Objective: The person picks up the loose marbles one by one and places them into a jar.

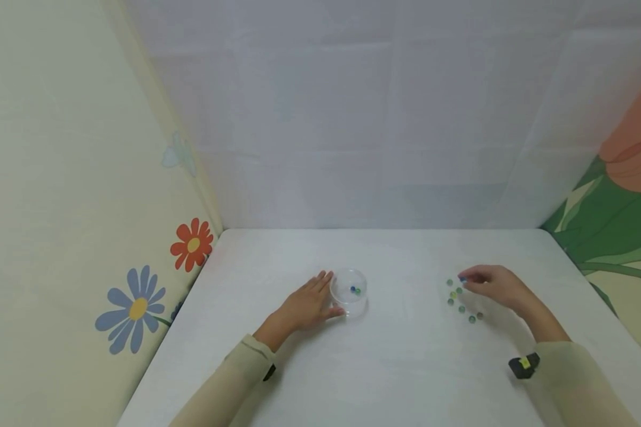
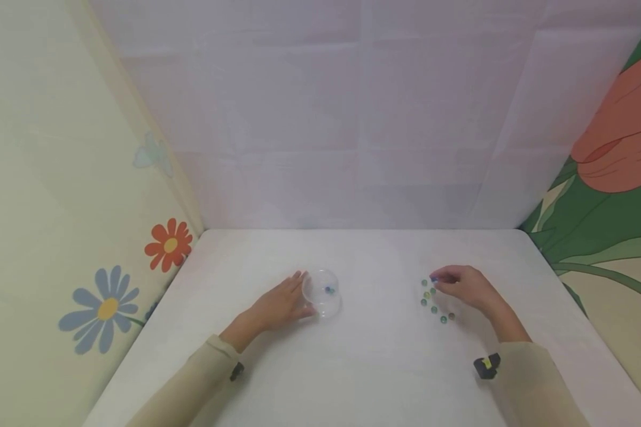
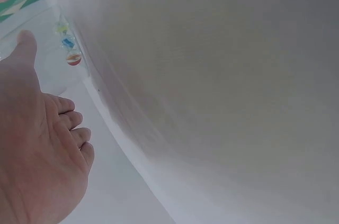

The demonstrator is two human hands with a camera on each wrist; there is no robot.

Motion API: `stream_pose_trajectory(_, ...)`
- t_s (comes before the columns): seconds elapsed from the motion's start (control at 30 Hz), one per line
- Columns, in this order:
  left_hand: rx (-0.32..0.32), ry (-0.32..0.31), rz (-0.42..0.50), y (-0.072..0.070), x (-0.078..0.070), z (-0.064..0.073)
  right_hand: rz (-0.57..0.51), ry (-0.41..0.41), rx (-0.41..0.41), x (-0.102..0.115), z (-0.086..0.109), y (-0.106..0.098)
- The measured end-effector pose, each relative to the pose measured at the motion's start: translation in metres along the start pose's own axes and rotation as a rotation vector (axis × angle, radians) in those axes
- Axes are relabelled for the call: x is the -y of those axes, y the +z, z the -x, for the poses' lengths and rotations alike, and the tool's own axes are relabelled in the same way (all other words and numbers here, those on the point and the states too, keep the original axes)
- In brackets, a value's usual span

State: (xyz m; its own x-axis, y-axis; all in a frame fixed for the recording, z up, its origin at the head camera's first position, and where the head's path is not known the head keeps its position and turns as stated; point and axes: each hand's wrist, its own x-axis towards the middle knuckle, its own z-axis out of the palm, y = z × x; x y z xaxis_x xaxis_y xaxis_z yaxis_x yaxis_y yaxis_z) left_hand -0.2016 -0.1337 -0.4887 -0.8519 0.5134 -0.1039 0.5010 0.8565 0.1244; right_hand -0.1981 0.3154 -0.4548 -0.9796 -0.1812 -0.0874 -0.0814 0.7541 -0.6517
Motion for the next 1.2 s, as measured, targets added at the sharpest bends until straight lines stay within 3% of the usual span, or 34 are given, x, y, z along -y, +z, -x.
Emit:
stream_pose_trajectory(0.8,-0.007,0.017,-0.017,-0.004,-0.003,0.001,-0.075,-0.116,0.019,0.039,-0.004,0.004)
stream_pose_trajectory(1.2,-0.001,0.011,-0.016,-0.002,-0.002,0.002,-0.153,-0.134,0.059,0.054,-0.01,0.01)
